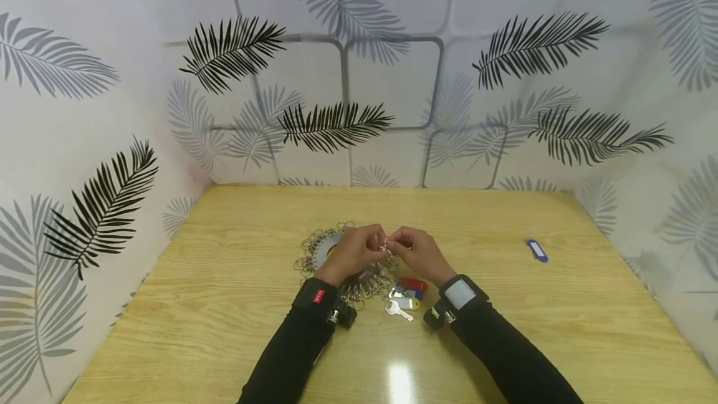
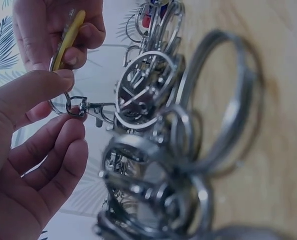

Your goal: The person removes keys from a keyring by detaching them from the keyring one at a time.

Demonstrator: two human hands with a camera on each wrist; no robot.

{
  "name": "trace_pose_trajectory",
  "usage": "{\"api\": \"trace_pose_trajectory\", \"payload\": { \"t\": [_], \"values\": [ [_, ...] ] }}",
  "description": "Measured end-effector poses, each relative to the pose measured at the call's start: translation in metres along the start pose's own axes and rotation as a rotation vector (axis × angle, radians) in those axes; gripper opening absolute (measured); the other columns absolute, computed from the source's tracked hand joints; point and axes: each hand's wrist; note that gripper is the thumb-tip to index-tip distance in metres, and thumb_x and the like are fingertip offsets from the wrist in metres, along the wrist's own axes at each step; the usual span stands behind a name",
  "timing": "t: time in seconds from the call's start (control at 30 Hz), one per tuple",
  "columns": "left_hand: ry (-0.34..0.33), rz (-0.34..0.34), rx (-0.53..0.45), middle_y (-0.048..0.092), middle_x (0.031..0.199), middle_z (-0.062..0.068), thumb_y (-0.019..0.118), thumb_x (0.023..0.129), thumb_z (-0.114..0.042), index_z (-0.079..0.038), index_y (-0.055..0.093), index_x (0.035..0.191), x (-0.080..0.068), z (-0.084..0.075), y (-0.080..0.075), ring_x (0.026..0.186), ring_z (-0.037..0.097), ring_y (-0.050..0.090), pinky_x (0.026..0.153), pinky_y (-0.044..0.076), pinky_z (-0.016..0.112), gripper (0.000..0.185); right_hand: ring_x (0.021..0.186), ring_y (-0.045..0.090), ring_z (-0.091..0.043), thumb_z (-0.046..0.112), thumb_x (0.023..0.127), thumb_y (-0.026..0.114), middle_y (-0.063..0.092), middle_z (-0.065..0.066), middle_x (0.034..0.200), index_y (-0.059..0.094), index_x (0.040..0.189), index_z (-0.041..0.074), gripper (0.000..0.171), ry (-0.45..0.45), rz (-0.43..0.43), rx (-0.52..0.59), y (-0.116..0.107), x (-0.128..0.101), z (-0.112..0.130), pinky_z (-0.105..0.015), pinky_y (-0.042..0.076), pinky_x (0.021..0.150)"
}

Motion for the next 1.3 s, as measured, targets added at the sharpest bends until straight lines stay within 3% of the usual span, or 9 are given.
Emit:
{"api": "trace_pose_trajectory", "payload": {
  "t": [0.43, 0.87, 1.17, 1.3],
  "values": [
    [0.014, 0.0, -0.003, 0.062, 0.073, -0.003, 0.077, 0.084, -0.015, -0.012, 0.058, 0.09, -0.0001, 0.0015, -0.005, 0.067, 0.009, 0.06, 0.06, 0.049, 0.026, 0.019, 0.076, 0.057, -0.017, 0.012, 0.095, 0.062, 0.068, -0.005, 0.091, 0.069, 0.094, 0.005, 0.01, 0.031, -0.002, -0.018, 0.0009, 0.0071, 0.0034, -0.029, 0.046, 0.066],
    [0.0, 0.012, -0.034, 0.063, 0.085, -0.001, 0.077, 0.083, -0.009, -0.009, 0.056, 0.102, -0.0031, 0.0038, -0.004, 0.078, 0.01, 0.062, 0.07, 0.051, 0.027, 0.028, 0.072, 0.054, -0.015, 0.011, 0.094, 0.062, 0.066, -0.004, 0.085, 0.068, 0.093, 0.005, 0.009, 0.019, -0.017, -0.045, 0.0044, 0.0066, 0.0021, -0.027, 0.045, 0.062],
    [-0.05, 0.07, -0.061, 0.065, 0.097, -0.002, 0.065, 0.095, -0.023, -0.017, 0.056, 0.104, -0.0019, 0.0046, -0.004, 0.09, 0.011, 0.063, 0.075, 0.052, 0.027, 0.013, 0.078, 0.059, -0.016, 0.01, 0.094, 0.062, 0.067, -0.002, 0.086, 0.067, 0.091, 0.008, 0.006, -0.034, -0.033, -0.101, 0.0062, 0.0041, 0.0046, -0.029, 0.047, 0.065],
    [-0.075, 0.074, -0.071, 0.065, 0.098, -0.003, 0.065, 0.094, -0.024, -0.019, 0.056, 0.103, -0.0022, 0.0042, -0.0058, 0.091, 0.012, 0.062, 0.077, 0.051, 0.028, 0.013, 0.081, 0.06, -0.017, 0.01, 0.095, 0.062, 0.066, -0.001, 0.087, 0.067, 0.092, 0.009, 0.005, -0.045, -0.02, -0.123, 0.006, 0.0029, 0.007, -0.028, 0.047, 0.066]
  ]
}}
Point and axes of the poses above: each hand's wrist, its own x-axis towards the middle knuckle, its own y-axis out of the palm, z = x × y
